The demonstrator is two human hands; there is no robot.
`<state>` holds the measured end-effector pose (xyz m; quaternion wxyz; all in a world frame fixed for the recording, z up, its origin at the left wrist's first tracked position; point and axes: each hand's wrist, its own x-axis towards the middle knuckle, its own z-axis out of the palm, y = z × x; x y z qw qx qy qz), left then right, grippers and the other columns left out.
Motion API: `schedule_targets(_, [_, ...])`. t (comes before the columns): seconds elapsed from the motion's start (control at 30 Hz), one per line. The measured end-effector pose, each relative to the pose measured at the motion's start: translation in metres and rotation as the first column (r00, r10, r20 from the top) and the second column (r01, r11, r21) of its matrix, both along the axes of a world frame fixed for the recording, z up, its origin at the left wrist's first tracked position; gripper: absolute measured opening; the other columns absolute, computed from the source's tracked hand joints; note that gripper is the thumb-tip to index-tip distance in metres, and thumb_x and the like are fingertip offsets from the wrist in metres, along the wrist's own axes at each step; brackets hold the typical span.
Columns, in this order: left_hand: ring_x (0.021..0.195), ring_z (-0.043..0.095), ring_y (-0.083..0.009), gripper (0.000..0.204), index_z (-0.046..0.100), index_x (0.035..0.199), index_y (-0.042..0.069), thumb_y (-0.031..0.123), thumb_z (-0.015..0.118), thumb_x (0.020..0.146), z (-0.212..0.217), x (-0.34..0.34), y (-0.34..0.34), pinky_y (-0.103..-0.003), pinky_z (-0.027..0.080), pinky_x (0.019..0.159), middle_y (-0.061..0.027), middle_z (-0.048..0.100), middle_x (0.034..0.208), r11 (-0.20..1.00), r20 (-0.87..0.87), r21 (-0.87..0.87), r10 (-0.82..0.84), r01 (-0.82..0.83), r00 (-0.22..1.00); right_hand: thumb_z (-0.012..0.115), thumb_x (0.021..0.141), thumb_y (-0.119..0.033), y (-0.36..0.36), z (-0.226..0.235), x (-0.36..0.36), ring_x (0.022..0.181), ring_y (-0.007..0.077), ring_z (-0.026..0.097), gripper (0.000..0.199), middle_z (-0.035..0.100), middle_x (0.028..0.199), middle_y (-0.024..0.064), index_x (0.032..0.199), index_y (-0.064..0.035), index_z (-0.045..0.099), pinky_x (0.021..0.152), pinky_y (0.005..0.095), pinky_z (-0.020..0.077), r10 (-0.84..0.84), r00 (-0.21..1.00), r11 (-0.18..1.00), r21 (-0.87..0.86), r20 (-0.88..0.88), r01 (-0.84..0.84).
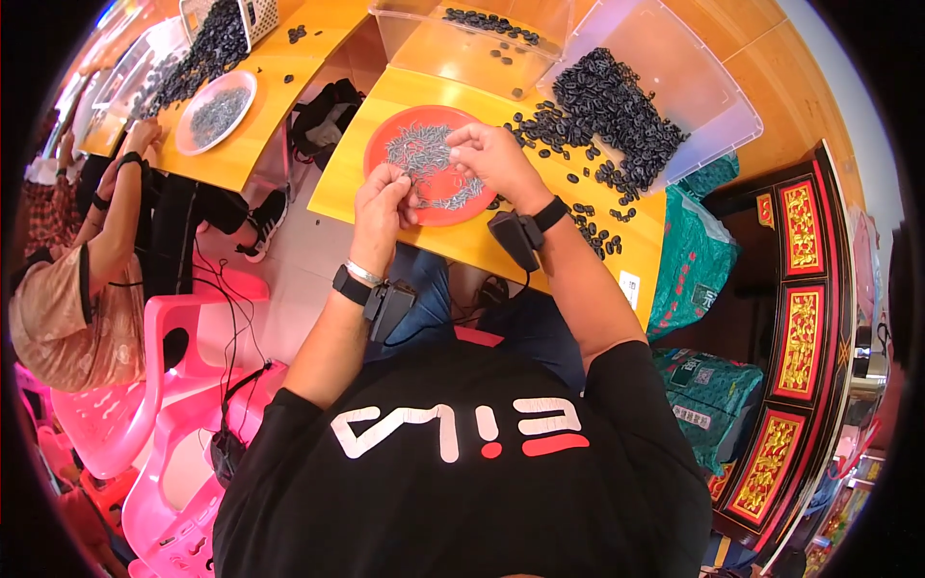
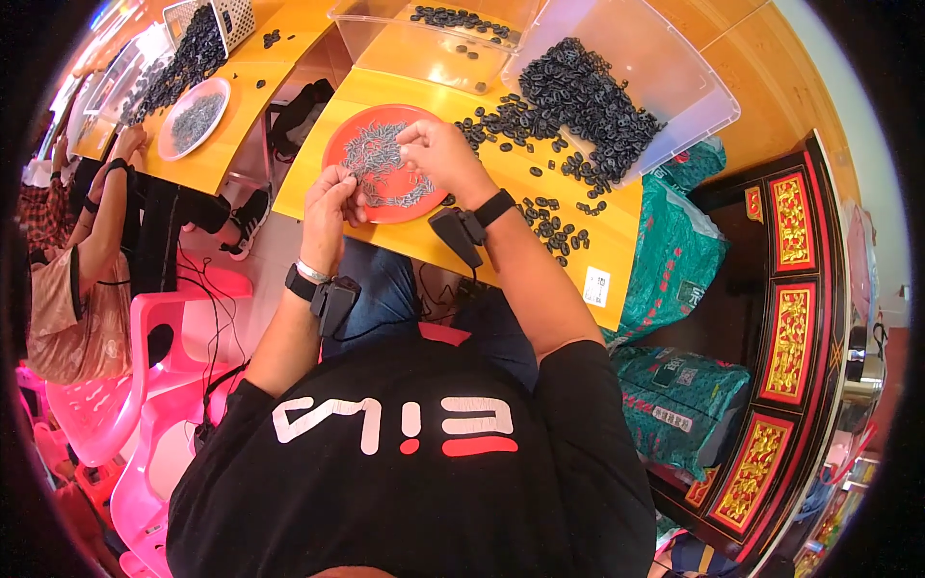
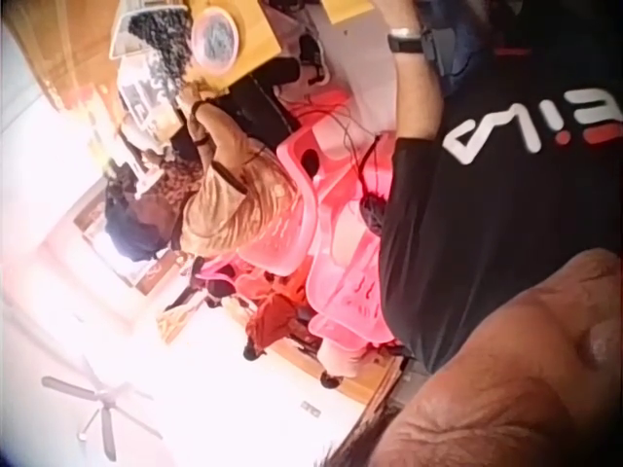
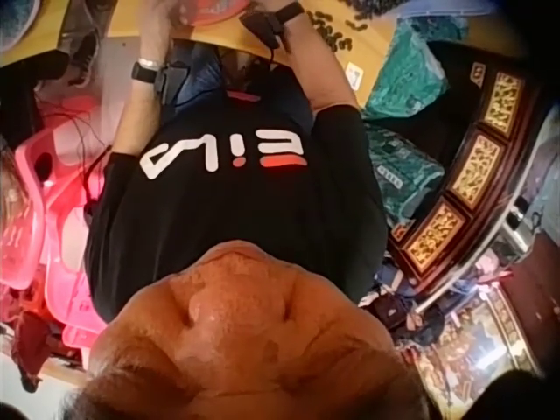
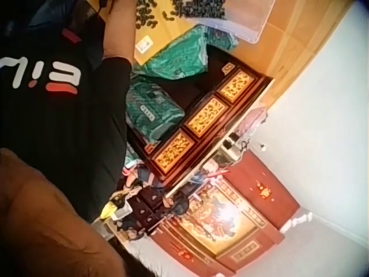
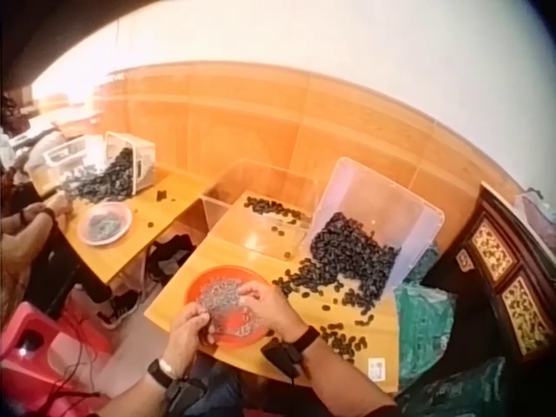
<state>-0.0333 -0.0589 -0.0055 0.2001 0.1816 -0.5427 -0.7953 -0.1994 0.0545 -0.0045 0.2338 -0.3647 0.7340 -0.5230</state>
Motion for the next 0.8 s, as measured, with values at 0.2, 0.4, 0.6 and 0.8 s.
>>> schedule_targets(0.2, [0.049,0.047,-0.0083,0.009,0.049,0.080,0.009,0.010,0.046,0.088,0.002,0.000,0.001,-0.019,0.039,0.047,-0.0011,0.053,0.066,1.000,0.033,0.020,-0.001,0.000,0.999,0.058,0.087,-0.007,0.008,0.014,0.007,0.066,0.0082,0.058,0.016,0.064,0.080,0.0048,0.100,0.0017,0.062,0.064,0.0210,0.0498,0.058,0.932,0.997,-0.072,0.359,-0.034])
schedule_targets(0.4, [0.062,0.058,-0.0102,0.008,0.052,0.087,0.007,0.014,0.048,0.090,-0.005,-0.003,0.003,-0.020,0.044,0.055,-0.0029,0.060,0.077,0.999,0.005,-0.024,-0.048,0.048,0.999,0.060,0.086,-0.010,0.005,0.021,0.028,0.071,0.0069,0.059,0.016,0.064,0.082,0.0017,0.099,-0.0004,0.064,0.065,0.0191,0.0471,0.031,0.908,0.991,-0.131,0.418,0.026])
schedule_targets(0.6, [0.068,0.060,-0.0128,0.009,0.053,0.090,0.005,0.012,0.049,0.090,-0.010,-0.003,0.000,-0.023,0.047,0.063,-0.0051,0.060,0.081,0.983,-0.071,0.104,-0.146,0.153,0.987,0.061,0.086,-0.009,-0.001,0.016,0.046,0.074,0.0060,0.058,0.015,0.065,0.084,0.0012,0.097,0.0005,0.065,0.066,0.0190,0.0459,0.102,0.930,0.984,-0.173,0.354,-0.043])
schedule_targets(0.8, [0.061,0.055,-0.0101,0.010,0.054,0.084,0.004,0.010,0.048,0.089,-0.008,-0.003,-0.001,-0.021,0.044,0.057,-0.0048,0.060,0.072,0.977,-0.101,0.169,-0.110,0.126,0.989,0.061,0.085,-0.004,0.000,0.009,0.048,0.075,0.0090,0.060,0.015,0.065,0.087,0.0045,0.098,0.0028,0.064,0.070,0.0226,0.0490,0.172,0.881,0.969,-0.234,0.440,-0.072])
